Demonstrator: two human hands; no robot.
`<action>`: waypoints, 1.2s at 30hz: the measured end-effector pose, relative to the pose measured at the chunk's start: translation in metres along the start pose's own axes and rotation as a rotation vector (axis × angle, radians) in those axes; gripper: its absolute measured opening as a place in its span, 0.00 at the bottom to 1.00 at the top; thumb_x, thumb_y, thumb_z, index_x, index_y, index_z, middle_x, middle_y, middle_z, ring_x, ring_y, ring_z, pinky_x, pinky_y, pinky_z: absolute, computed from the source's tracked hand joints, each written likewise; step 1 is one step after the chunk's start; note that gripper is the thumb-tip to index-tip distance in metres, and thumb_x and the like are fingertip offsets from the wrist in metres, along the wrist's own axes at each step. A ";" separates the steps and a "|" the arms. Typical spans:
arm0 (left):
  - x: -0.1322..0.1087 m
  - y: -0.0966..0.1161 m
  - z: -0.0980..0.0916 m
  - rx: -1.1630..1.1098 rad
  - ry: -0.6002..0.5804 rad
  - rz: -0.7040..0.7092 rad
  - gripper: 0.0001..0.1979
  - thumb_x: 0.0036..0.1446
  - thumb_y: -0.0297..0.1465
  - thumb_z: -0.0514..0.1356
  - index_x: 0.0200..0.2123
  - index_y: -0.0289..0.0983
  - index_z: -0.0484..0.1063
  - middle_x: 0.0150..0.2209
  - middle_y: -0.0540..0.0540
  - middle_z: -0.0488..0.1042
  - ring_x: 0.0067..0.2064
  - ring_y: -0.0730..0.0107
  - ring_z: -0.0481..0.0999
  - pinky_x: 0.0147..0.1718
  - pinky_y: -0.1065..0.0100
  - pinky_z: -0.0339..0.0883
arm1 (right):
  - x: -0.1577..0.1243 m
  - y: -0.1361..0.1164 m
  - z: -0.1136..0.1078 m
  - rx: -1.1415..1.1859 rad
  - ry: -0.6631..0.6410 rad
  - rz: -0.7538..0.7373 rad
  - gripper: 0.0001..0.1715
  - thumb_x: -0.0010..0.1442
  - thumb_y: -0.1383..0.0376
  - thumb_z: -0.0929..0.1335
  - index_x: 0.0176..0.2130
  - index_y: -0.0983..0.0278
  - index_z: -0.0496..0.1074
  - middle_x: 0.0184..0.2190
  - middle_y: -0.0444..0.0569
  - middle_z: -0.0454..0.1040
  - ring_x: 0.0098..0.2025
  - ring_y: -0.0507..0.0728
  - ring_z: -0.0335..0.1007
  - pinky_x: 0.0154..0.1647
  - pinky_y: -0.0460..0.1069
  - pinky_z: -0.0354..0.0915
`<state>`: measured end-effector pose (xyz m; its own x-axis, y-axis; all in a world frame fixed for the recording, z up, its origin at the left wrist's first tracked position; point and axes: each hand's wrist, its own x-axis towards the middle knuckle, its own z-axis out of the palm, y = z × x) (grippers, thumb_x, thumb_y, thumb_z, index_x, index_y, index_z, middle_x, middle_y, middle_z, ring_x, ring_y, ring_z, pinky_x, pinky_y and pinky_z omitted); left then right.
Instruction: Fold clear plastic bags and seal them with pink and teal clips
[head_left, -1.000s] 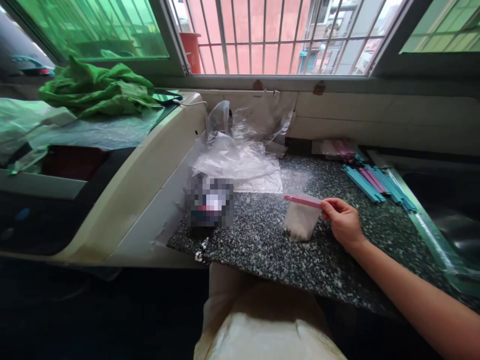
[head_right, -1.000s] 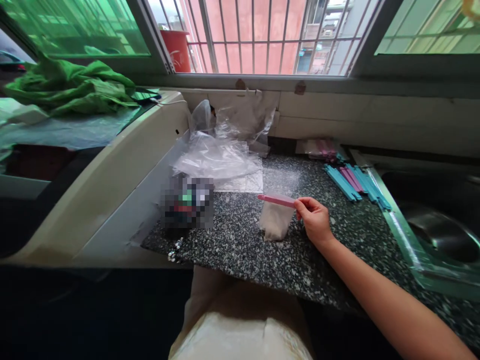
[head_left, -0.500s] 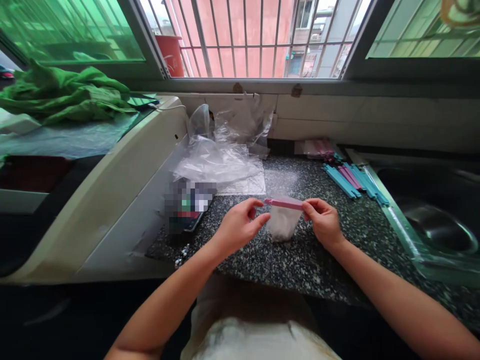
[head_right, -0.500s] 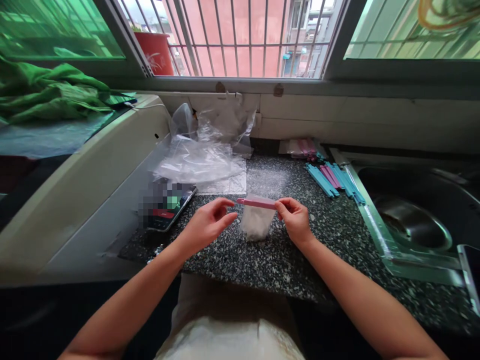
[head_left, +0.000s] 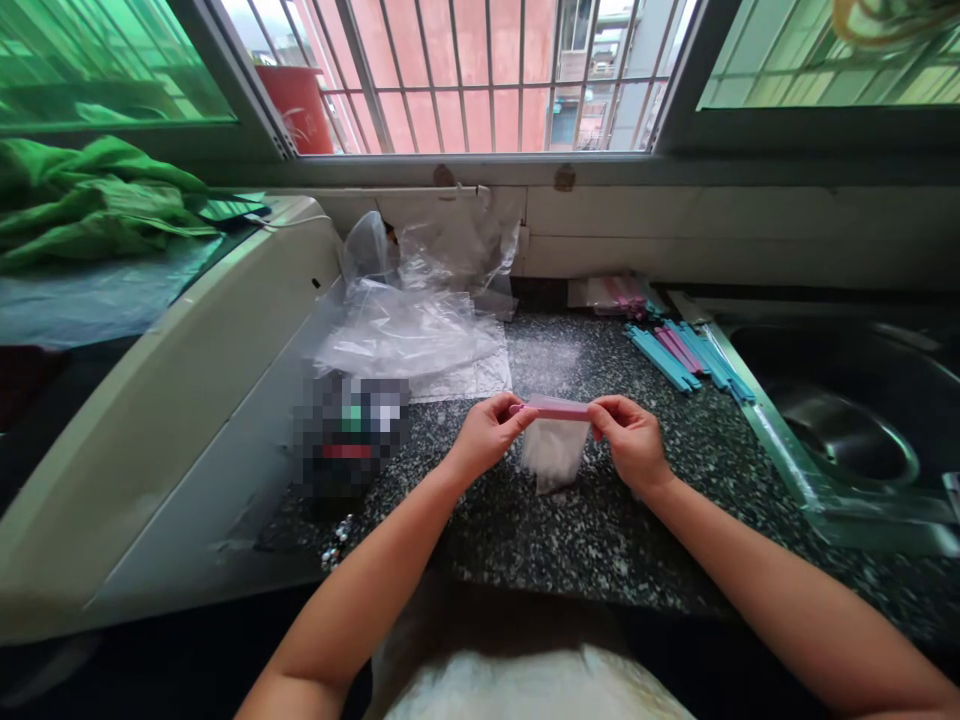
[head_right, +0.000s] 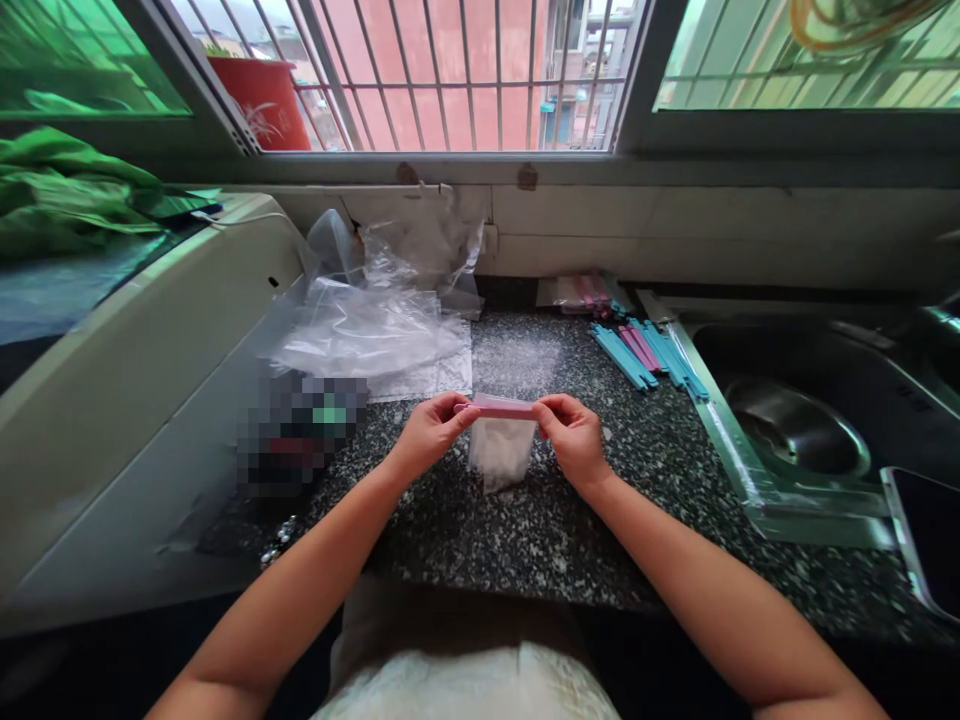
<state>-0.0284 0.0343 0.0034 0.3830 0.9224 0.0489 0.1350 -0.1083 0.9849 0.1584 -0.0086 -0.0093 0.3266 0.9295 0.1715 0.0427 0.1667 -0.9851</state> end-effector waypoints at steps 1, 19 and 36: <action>-0.001 -0.001 0.000 -0.011 0.014 0.007 0.20 0.45 0.47 0.59 0.23 0.35 0.64 0.20 0.55 0.55 0.23 0.79 0.53 0.23 0.73 0.47 | 0.000 0.000 0.001 -0.003 -0.002 0.001 0.13 0.46 0.57 0.71 0.24 0.63 0.69 0.16 0.39 0.64 0.18 0.47 0.57 0.19 0.44 0.57; -0.008 0.001 -0.009 0.013 0.086 0.147 0.15 0.47 0.41 0.61 0.22 0.34 0.69 0.20 0.53 0.60 0.23 0.78 0.58 0.23 0.73 0.52 | -0.006 -0.004 0.002 -0.104 -0.169 0.095 0.18 0.41 0.53 0.73 0.28 0.63 0.73 0.22 0.44 0.72 0.22 0.50 0.63 0.22 0.46 0.63; -0.006 -0.002 -0.005 -0.166 -0.133 -0.074 0.22 0.35 0.45 0.67 0.28 0.33 0.71 0.22 0.51 0.66 0.25 0.76 0.62 0.26 0.72 0.56 | -0.005 -0.013 -0.003 -0.117 -0.193 0.070 0.18 0.43 0.52 0.71 0.27 0.64 0.71 0.17 0.41 0.65 0.20 0.48 0.57 0.20 0.45 0.56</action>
<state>-0.0354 0.0305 0.0018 0.4959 0.8676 -0.0364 0.0193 0.0309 0.9993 0.1592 -0.0167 0.0027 0.1467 0.9850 0.0913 0.1390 0.0708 -0.9878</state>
